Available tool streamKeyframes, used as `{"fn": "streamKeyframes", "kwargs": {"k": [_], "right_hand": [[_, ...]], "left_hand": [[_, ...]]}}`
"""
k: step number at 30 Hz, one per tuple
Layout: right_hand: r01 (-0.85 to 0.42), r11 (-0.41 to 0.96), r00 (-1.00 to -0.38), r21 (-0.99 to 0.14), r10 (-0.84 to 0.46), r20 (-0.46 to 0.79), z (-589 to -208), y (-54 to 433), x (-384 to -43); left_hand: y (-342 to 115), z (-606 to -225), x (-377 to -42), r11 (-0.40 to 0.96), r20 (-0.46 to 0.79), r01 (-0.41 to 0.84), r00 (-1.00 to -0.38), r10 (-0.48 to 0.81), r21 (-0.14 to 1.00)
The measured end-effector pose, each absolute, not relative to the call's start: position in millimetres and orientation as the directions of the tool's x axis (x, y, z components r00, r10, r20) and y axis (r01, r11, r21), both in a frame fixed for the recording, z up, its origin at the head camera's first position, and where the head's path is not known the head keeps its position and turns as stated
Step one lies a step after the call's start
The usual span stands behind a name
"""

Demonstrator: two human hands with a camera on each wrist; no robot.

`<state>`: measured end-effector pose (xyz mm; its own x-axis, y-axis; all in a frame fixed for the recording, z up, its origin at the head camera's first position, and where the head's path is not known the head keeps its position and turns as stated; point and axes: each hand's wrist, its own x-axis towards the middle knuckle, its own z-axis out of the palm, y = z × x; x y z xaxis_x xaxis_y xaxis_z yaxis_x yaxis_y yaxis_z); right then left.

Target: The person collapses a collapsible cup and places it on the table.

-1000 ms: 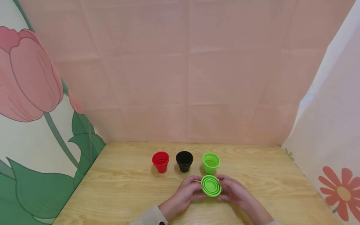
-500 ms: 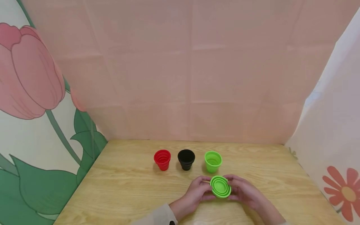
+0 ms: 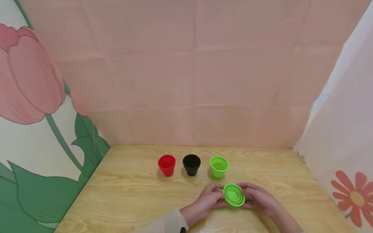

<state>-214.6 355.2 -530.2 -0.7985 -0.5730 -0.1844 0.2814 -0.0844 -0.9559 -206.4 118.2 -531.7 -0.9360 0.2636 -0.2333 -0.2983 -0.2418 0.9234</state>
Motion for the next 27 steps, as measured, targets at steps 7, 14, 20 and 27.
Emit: {"fn": "streamKeyframes", "kwargs": {"k": [7, 14, 20, 27], "right_hand": [[0.269, 0.01, -0.843, -0.963, -0.481, -0.24, -528, 359, -212], [0.242, 0.115, -0.886, -0.964, -0.38, -0.267, -527, 353, -212], [0.229, 0.168, -0.894, -0.959, -0.354, -0.276, -521, 351, -214], [0.217, 0.179, -0.893, -0.96, -0.36, -0.269, -519, 354, -215]], "left_hand": [[123, -533, -207, -0.201, -0.261, -0.32, -0.926, 0.271, 0.926], [118, -530, -208, -0.145, -0.288, -0.34, -0.912, 0.291, 0.929], [114, -529, -212, -0.112, -0.291, -0.344, -0.897, 0.331, 0.932], [109, -530, -217, -0.099, -0.291, -0.352, -0.877, 0.382, 0.931]]}}
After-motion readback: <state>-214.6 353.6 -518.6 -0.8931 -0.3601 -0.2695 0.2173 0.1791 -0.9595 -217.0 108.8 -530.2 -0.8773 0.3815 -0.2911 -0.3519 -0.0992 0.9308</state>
